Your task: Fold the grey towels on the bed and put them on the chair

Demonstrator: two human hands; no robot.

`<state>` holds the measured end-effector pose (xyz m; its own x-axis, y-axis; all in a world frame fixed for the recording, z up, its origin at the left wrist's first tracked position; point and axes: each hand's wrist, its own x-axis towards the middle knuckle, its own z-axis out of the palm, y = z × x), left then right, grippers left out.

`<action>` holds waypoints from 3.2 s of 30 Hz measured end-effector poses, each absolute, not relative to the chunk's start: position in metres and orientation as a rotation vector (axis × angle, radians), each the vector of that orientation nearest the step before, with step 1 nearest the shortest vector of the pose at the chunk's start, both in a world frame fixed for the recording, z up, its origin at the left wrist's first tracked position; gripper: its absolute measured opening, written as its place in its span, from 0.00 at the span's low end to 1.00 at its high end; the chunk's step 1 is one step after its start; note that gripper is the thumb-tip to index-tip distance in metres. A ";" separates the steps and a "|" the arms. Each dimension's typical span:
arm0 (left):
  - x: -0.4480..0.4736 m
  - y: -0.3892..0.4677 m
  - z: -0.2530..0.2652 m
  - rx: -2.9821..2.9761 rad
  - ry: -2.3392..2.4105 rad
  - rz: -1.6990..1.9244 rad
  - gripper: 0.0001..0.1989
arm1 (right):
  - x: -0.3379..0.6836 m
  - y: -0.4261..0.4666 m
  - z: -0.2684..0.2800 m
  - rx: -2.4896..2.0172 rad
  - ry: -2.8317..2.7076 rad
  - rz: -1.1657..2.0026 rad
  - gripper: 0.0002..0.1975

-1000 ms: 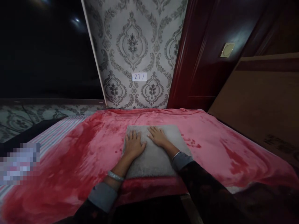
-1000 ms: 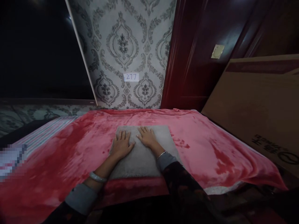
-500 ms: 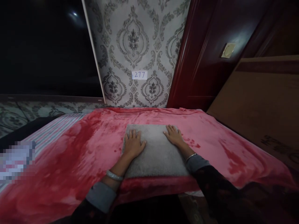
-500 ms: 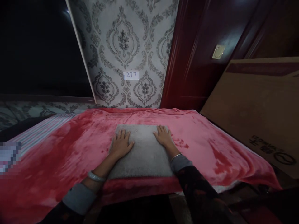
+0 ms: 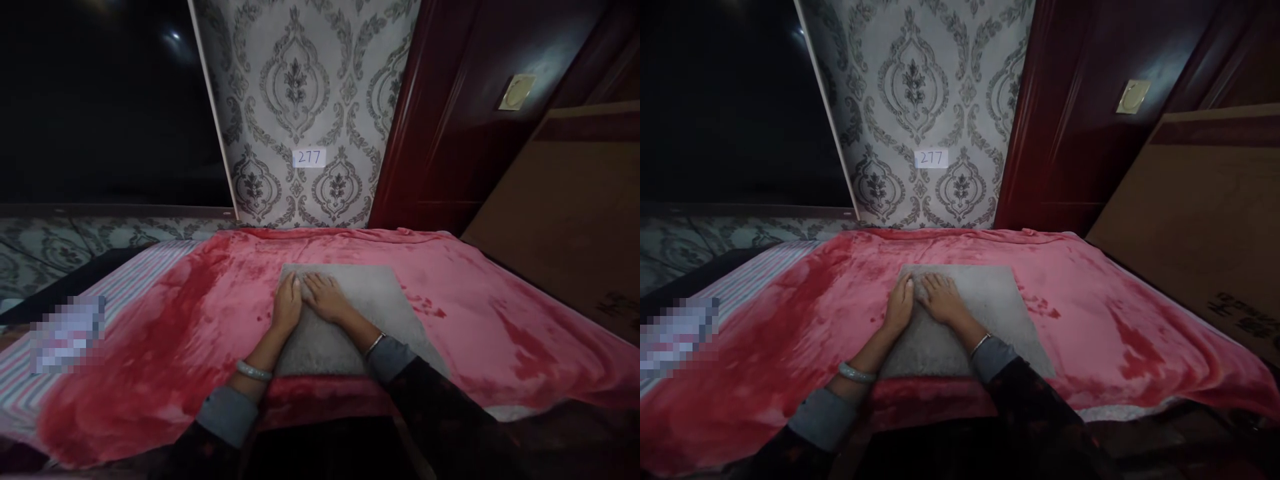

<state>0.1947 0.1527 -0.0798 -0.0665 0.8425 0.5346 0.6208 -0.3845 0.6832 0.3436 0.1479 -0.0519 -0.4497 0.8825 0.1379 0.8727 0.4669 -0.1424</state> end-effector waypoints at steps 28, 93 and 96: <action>0.195 0.157 -0.075 2.032 1.586 1.408 0.24 | 0.498 0.022 -0.077 -2.212 -2.073 0.055 0.34; 0.225 0.148 -0.009 2.432 1.800 0.168 0.32 | 0.441 0.114 -0.026 -1.843 -2.165 -0.003 0.29; 0.225 0.168 -0.015 2.451 1.819 0.181 0.31 | 0.435 0.134 -0.040 -1.955 -2.192 -0.054 0.29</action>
<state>0.2247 0.1679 -0.0145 0.2864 0.9571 0.0444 0.9471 -0.2899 0.1380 0.4351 0.1337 -0.0395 -0.1029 0.9791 0.1757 0.9866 0.1230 -0.1075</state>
